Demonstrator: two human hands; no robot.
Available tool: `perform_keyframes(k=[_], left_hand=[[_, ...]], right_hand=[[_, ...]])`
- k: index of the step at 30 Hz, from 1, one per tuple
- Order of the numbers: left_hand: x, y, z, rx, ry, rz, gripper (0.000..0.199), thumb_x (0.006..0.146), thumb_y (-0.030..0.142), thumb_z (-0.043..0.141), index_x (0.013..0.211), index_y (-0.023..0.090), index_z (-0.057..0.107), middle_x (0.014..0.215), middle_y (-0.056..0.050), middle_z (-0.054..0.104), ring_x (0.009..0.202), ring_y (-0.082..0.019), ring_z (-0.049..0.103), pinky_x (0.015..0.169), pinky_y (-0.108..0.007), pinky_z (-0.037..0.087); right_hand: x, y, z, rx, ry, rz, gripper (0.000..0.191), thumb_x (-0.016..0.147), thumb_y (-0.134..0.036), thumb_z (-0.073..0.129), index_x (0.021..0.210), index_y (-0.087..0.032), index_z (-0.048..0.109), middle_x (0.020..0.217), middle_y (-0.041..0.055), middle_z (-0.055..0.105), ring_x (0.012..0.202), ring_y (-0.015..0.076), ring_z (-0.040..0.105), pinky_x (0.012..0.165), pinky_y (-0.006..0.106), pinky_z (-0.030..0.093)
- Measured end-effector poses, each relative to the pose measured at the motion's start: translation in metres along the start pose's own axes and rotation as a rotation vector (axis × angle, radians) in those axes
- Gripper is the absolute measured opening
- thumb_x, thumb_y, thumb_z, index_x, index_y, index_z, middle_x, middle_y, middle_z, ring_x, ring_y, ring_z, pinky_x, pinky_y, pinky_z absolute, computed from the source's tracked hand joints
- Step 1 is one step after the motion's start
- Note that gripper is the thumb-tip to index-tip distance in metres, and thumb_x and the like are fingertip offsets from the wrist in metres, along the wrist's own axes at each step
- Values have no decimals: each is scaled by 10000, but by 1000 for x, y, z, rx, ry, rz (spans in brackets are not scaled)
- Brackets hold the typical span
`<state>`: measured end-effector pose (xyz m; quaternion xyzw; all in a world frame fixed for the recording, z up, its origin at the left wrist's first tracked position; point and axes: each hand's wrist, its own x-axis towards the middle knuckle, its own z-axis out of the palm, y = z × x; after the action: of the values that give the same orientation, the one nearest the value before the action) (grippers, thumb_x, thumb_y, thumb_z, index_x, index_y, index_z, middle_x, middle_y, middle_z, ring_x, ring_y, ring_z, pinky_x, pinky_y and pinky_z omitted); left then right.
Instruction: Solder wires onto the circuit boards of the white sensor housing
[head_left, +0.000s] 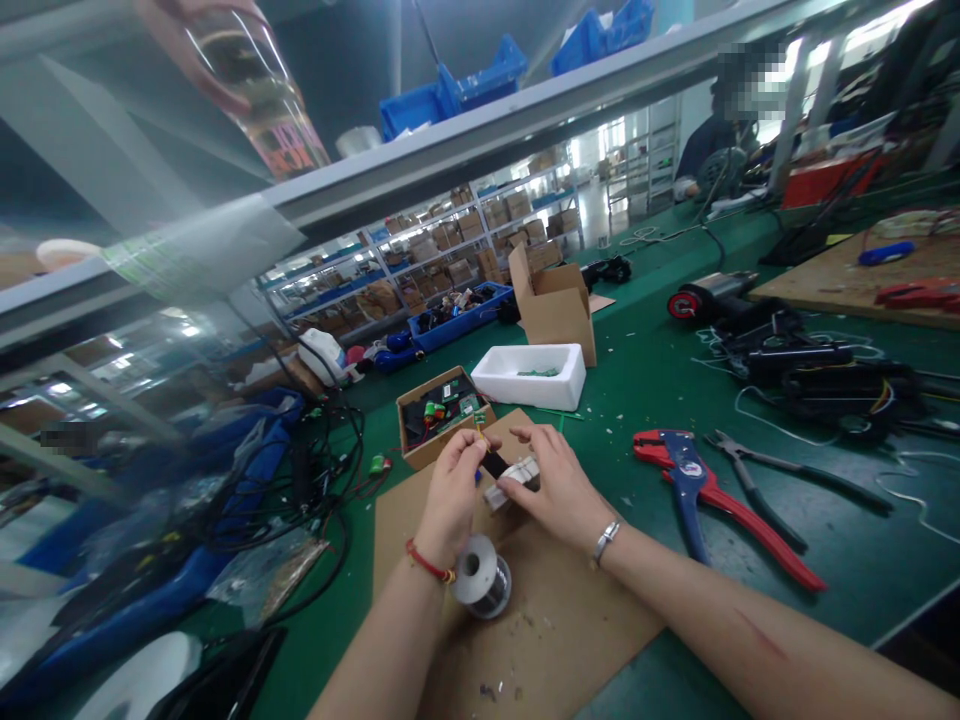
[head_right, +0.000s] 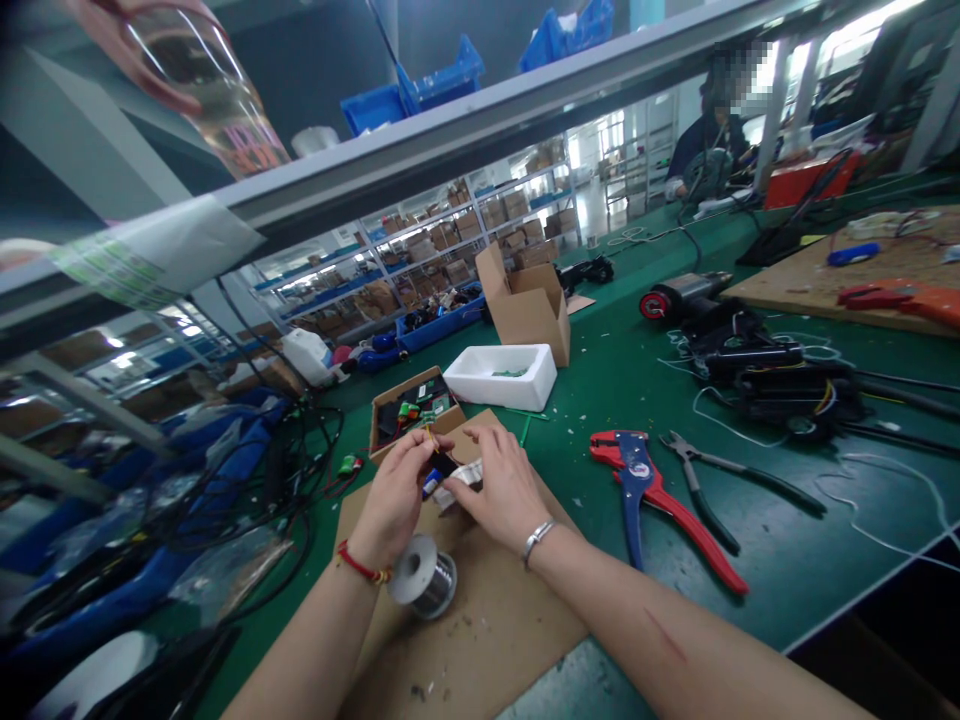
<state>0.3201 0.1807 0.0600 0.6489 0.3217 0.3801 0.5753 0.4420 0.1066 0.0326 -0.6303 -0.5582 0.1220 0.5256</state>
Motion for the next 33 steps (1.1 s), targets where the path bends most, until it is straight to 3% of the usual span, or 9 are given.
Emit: perform_keyframes(k=[5,9,12,16,19,22,27,33], left_hand=[[11,6,-12,-196,121,22,180,823,316,513,834,156,431,827,-24,558,833,-147,585,815,-331,466],[18,20,-31,-210,200,92,211,778,324,544,816,165,411,772,0,508,795,-136,573,763,-296,474],[18,31,-54,-120,245,165,230,761,334,544,802,177,381,692,28,445,678,-106,514,655,-231,440],[4,35,-96,175,267,257,161,845,311,516,814,175,435,651,36,424,592,-78,401,561,-178,329],[-18,30,-123,448,144,216,190,876,344,534,824,166,498,697,20,452,627,-88,416,581,-194,331],[-45,23,-132,630,-81,102,257,909,409,473,844,163,513,727,2,472,647,-116,450,590,-230,346],[-78,11,-113,794,-355,-29,353,937,465,393,815,164,532,815,-23,541,803,-170,474,748,-302,335],[-86,6,-95,878,-436,-107,358,959,428,360,775,168,523,755,-1,540,780,-176,430,771,-325,261]], right_hand=[[-3,6,2,-216,-119,0,515,722,-298,723,1182,-155,540,1159,110,550,1084,288,452,871,407,346],[-4,13,3,-327,-253,-6,132,747,-225,693,867,-181,658,918,54,642,974,244,509,822,377,299],[-4,15,3,-389,-289,3,26,762,-210,667,776,-189,675,855,46,650,925,223,513,801,372,266],[-4,16,4,-441,-260,11,62,796,-230,635,809,-199,687,875,53,648,928,225,501,794,380,241],[-4,14,4,-440,-237,-4,59,796,-240,640,803,-198,680,858,47,646,921,228,502,795,383,237],[-6,11,3,-420,-211,-39,41,796,-216,634,791,-197,669,844,36,645,920,232,505,806,391,235],[-12,-3,3,-343,-164,-149,75,832,-197,590,882,-209,646,904,15,631,944,213,503,844,388,250],[-23,-23,6,-98,-220,-426,226,821,-90,517,987,-209,612,947,13,602,934,160,497,833,326,311]])
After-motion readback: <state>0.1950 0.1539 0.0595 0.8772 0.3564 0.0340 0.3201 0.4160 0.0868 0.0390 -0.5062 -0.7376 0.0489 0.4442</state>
